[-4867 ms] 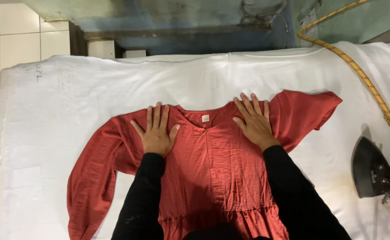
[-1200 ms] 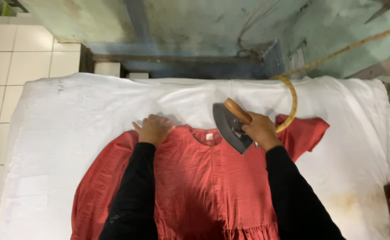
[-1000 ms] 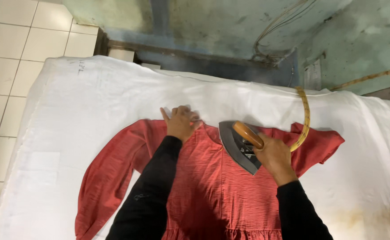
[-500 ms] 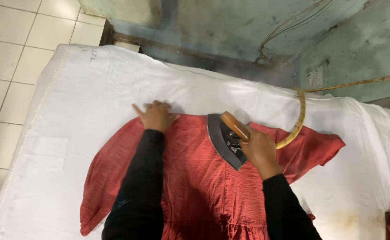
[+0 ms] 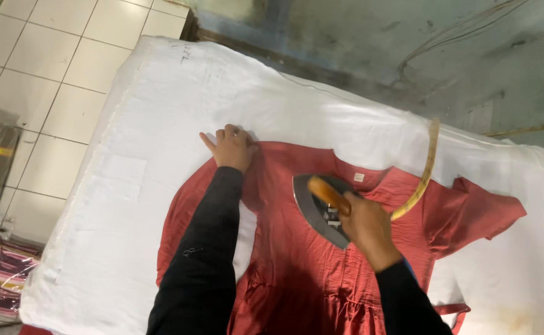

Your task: The person irons a red dress and its detachable belt on a padded surface using an iron.

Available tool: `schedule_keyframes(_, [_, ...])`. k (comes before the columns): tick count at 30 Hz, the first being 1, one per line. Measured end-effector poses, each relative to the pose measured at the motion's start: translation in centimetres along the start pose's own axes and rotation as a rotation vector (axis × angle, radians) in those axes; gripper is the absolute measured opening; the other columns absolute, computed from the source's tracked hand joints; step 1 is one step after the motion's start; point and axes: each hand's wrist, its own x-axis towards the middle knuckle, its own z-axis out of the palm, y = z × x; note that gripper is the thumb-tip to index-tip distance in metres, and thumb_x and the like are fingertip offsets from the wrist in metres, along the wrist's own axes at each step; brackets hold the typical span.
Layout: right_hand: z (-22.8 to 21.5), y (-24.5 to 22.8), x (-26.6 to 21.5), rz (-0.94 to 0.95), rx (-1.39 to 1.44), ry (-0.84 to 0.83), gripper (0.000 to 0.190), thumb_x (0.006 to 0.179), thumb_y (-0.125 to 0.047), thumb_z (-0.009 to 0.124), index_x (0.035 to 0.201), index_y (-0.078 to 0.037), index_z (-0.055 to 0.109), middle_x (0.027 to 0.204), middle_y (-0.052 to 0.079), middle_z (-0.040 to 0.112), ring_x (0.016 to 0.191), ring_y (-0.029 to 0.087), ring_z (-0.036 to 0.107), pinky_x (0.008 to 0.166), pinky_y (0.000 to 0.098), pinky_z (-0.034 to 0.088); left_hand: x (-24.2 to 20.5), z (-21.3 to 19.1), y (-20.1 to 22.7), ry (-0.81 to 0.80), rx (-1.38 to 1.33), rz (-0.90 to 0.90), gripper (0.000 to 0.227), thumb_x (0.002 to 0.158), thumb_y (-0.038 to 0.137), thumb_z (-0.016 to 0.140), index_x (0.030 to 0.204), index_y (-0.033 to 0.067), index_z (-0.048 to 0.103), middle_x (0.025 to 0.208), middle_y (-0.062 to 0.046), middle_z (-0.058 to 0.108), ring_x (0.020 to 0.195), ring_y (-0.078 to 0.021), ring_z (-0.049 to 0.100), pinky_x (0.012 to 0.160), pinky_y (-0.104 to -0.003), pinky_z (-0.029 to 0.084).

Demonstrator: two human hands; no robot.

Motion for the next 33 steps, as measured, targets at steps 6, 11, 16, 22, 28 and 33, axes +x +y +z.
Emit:
schedule_keyframes(6, [7.3, -0.7, -4.0, -0.322, -0.074, 0.206, 0.025, 0.056, -0.02, 0.072, 0.076, -0.021, 0.057, 0.058, 0.007, 0.057, 0.053, 0.029, 0.058, 0.048, 0.0426, 0.046, 1.3, 1.5, -0.2, 0.167, 0.028, 0.09, 0.041, 0.071, 0.047, 0.062, 0.097, 0.0151, 0.062, 0.104, -0.005, 0.049, 0.098, -0.0288, 0.045, 0.096, -0.069, 0.012])
schedule_keyframes(11, [3.9, -4.6, 0.8, -0.021, 0.034, 0.092, 0.033, 0.074, -0.023, 0.056, 0.107, -0.018, 0.059, 0.082, 0.015, 0.066, 0.086, 0.036, 0.064, 0.076, 0.0486, 0.05, -2.9, -0.8, 0.8, 0.243, -0.038, 0.113, 0.038, 0.079, 0.025, 0.066, 0.114, 0.0188, 0.052, 0.128, -0.003, 0.039, 0.119, -0.0241, 0.039, 0.1, -0.068, 0.006])
schedule_keyframes(16, [1.5, -6.1, 11.0, 0.052, 0.069, 0.278, 0.028, 0.075, -0.023, 0.057, 0.101, -0.014, 0.062, 0.082, 0.015, 0.066, 0.085, 0.036, 0.064, 0.071, 0.0492, 0.051, -9.8, 0.3, -0.8, 0.396, -0.131, 0.226, 0.025, 0.079, 0.035, 0.058, 0.104, 0.0284, 0.056, 0.101, 0.002, 0.051, 0.102, -0.0193, 0.049, 0.101, -0.052, 0.022])
schedule_keyframes(22, [0.9, -6.7, 6.5, 0.023, 0.133, 0.16, 0.038, 0.076, -0.026, 0.058, 0.113, -0.015, 0.058, 0.092, 0.017, 0.064, 0.094, 0.038, 0.06, 0.075, 0.0539, 0.047, -10.8, -1.5, -3.6, 0.035, -0.044, 0.124, 0.044, 0.077, 0.045, 0.06, 0.119, 0.0346, 0.049, 0.129, 0.003, 0.043, 0.125, -0.0217, 0.031, 0.101, -0.065, 0.006])
schedule_keyframes(28, [5.9, -3.8, -4.4, -0.159, -0.047, -0.033, 0.03, 0.072, -0.025, 0.054, 0.101, -0.021, 0.059, 0.081, 0.014, 0.065, 0.086, 0.036, 0.063, 0.075, 0.0502, 0.05, -11.0, -0.9, -3.9, 0.144, -0.084, 0.173, 0.045, 0.074, 0.036, 0.066, 0.116, 0.0289, 0.051, 0.13, -0.003, 0.041, 0.125, -0.0244, 0.032, 0.1, -0.066, 0.004])
schedule_keyframes(33, [7.4, -4.7, -6.2, -0.428, -0.126, 0.111, 0.013, 0.068, -0.03, 0.059, 0.08, -0.024, 0.062, 0.059, 0.005, 0.062, 0.067, 0.025, 0.066, 0.067, 0.0365, 0.051, -20.1, -0.1, -5.2, 0.334, -0.132, 0.118, 0.035, 0.076, 0.05, 0.059, 0.092, 0.019, 0.054, 0.087, -0.001, 0.05, 0.076, -0.0213, 0.058, 0.067, -0.041, 0.046])
